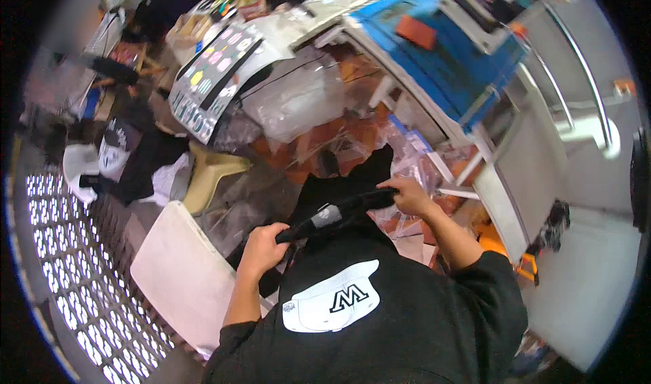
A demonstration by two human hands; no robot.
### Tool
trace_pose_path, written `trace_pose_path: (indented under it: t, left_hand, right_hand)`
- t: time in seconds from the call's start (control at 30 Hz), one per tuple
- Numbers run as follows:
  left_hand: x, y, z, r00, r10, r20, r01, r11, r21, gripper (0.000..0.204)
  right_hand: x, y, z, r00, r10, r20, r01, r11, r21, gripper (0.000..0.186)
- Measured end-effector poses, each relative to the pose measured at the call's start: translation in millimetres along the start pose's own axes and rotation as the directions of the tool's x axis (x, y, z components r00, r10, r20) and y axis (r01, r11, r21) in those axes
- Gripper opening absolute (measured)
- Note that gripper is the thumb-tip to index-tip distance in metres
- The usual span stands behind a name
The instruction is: The person places black t-shirts onto a heat press machine, aligns a vinyl transfer sheet with a coffee and pickleball design, and uses a squeegee to smooth the transfer. They then operate the heat press to apply the design and remove the finished shirts.
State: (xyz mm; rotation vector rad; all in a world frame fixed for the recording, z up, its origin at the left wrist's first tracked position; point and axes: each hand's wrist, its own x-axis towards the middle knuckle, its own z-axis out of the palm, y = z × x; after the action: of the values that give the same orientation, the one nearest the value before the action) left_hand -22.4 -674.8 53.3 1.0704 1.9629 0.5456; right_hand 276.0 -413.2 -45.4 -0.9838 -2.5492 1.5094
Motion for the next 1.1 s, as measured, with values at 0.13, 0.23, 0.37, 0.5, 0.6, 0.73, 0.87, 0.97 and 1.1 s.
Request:
trace_pose_path:
  t: [0.13,0.23,0.37,0.5,0.6,0.73,0.87,0.97,1.1]
  left_hand:
    - [25.3,47.7,20.8,0.935,0.351,-0.059,-0.355,0.932,-0.080,0.028]
    - [28.6,122.8,28.6,0.843,0.538,-0.005,-0.532,0.833,-0.152,0.023]
    - [29.5,243.6,46.3,0.608,0.774,0.178,-0.782,0.622,-0.035,0.022]
    - [52.5,329.3,70.6,0.376,0.910,0.172,-0.925,0.358,0.130,0.032]
    - [70.7,400.1,92.9,0.274,0.958,0.086,-0.946,0.252,0.205,0.036]
    - [121.3,486.1,139.4,0.138,0.989,-0.048,-0.936,0.146,0.321,0.028]
    - [194.4,538.4,219.0,0.213,0.949,-0.233,-0.955,0.252,0.155,0.016]
    - [236.0,573.8,270.3,0.380,0.906,-0.187,-0.912,0.401,0.085,0.015]
    - [258.5,583.0,291.2,0.401,0.914,-0.060,-0.913,0.404,0.060,0.015]
  right_hand:
    - [-114.1,-32.1,-46.0,0.883,0.064,-0.466,-0.022,0.995,0.095,0.040]
    - [-198.1,-74.4,-60.1,0.785,-0.193,-0.589,0.015,0.956,-0.294,0.073]
    - [-285.1,-32.3,-70.7,0.622,-0.061,-0.780,-0.490,0.747,-0.450,0.051]
    - [-370.8,-21.7,-129.1,0.378,-0.144,-0.914,-0.428,0.848,-0.311,0.029]
    - [-430.4,-37.0,-168.8,0.222,0.053,-0.973,-0.244,0.970,-0.003,0.034]
    - [-472.0,9.1,-239.9,0.078,0.255,-0.964,-0.191,0.953,0.236,0.024]
    - [-469.1,60.7,-303.9,0.125,0.382,-0.916,0.118,0.911,0.396,0.012]
    - [-484.3,114.8,-346.0,0.340,0.446,-0.828,-0.207,0.894,0.397,0.015]
    - [-487.7,156.4,-351.6,0.374,0.404,-0.835,0.128,0.869,0.478,0.018]
